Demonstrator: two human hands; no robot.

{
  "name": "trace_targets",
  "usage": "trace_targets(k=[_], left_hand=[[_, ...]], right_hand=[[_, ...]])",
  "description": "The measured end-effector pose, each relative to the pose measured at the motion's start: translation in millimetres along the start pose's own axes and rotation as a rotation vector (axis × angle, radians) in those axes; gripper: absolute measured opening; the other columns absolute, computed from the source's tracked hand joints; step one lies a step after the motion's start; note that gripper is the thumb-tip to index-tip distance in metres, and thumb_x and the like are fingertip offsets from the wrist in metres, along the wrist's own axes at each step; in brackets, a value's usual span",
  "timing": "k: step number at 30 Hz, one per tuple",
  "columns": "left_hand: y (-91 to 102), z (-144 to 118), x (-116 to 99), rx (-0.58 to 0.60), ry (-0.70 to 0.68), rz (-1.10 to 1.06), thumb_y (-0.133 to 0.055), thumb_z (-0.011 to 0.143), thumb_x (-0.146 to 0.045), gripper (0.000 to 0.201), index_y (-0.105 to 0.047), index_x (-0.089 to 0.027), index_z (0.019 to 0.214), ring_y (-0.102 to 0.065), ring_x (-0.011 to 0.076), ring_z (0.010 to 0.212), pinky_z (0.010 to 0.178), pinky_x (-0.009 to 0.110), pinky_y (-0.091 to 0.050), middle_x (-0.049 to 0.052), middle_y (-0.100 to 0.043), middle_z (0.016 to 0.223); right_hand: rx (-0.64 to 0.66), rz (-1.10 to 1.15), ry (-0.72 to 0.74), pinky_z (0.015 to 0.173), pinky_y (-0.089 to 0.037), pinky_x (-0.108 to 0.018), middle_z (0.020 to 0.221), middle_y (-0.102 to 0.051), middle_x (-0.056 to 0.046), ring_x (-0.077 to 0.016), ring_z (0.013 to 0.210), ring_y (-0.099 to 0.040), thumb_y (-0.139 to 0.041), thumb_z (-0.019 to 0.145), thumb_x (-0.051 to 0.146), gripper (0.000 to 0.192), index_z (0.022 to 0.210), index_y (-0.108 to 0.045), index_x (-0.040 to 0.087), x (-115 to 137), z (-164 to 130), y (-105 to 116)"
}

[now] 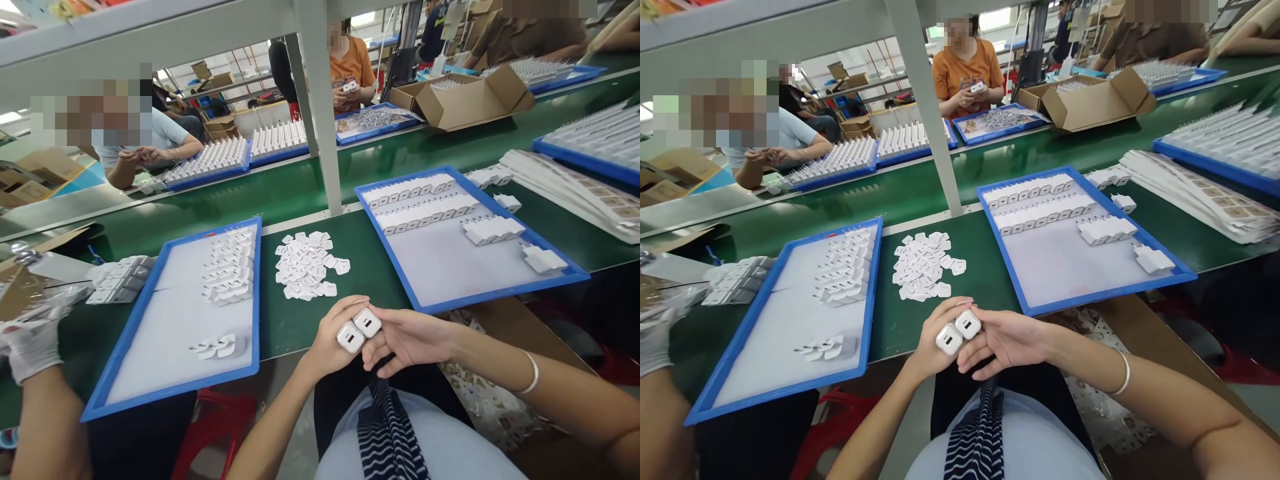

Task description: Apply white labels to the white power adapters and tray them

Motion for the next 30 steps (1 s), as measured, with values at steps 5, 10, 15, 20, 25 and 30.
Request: trace_targets(k=[5,10,15,20,25,30], left_hand=[[3.5,-3,5,-0.176,0.254,-0.157,-0.081,0.076,-0.02,0.042,-0.071,-0.02,0.117,-0.07,0.0244,0.11,0.097,0.04,-0.058,0.013,-0.07,0.121],[10.1,-10,6,-0.265,0.45,-0.459,-0.083,0.074,-0.028,0.036,-0.076,-0.018,0.109,-0.071,0.0262,0.107,0.096,0.04,-0.058,0.012,-0.072,0.117],[3.2,-22,5,-0.183,0.652,-0.719,-0.086,0.071,-0.025,0.048,-0.073,-0.019,0.117,-0.072,0.0319,0.11,0.094,0.044,-0.06,0.013,-0.07,0.125],[-0.5,-26,2,-0.127,0.744,-0.87,-0.086,0.071,-0.023,0.048,-0.073,-0.017,0.117,-0.076,0.0296,0.098,0.094,0.044,-0.06,0.012,-0.077,0.112],[-1.0,-28,5,-0.16,0.786,-0.864,-0.087,0.069,-0.023,0.049,-0.073,-0.017,0.116,-0.076,0.0299,0.101,0.091,0.038,-0.06,0.012,-0.078,0.11],[1.6,-26,4,-0.224,0.729,-0.593,-0.084,0.074,-0.024,0.048,-0.07,-0.016,0.12,-0.073,0.0295,0.109,0.1,0.043,-0.056,0.013,-0.077,0.115]], right_hand=[[-0.051,-0.261,0.033,0.063,-0.05,-0.028,0.055,-0.066,-0.004,-0.0166,0.054,-0.065,-0.016,0.093,0.081,0.081,0.093,-0.061,0.015,-5,9,3],[-0.539,-0.846,0.461,0.062,-0.045,-0.028,0.061,-0.066,-0.001,-0.0156,0.059,-0.06,-0.05,0.092,0.071,0.053,0.086,-0.056,0.019,27,-7,14],[-0.585,-1.01,0.801,0.069,-0.052,-0.028,0.102,-0.069,-0.004,-0.0168,0.085,-0.066,-0.066,0.093,0.039,0.027,0.115,-0.062,0.024,49,-17,1],[-0.441,-1.05,0.729,0.064,-0.054,-0.026,0.094,-0.072,-0.004,-0.0161,0.079,-0.067,-0.065,0.094,0.034,0.017,0.095,-0.075,0.021,57,-13,0],[-0.555,-0.949,0.743,0.069,-0.057,-0.028,0.088,-0.074,-0.004,-0.0151,0.072,-0.066,-0.068,0.091,0.037,0.019,0.091,-0.074,0.019,60,-16,13],[-0.69,-0.869,0.786,0.06,-0.053,-0.027,0.077,-0.067,-0.002,-0.0157,0.069,-0.063,-0.07,0.089,0.04,0.022,0.084,-0.066,0.019,54,-23,14]])
Point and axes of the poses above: each hand's wrist, its own z-axis towards the middle knuckle, its own y-axis out of the back of the hand, x = y × z, the point moved 5 cm from there along z, towards the middle knuckle
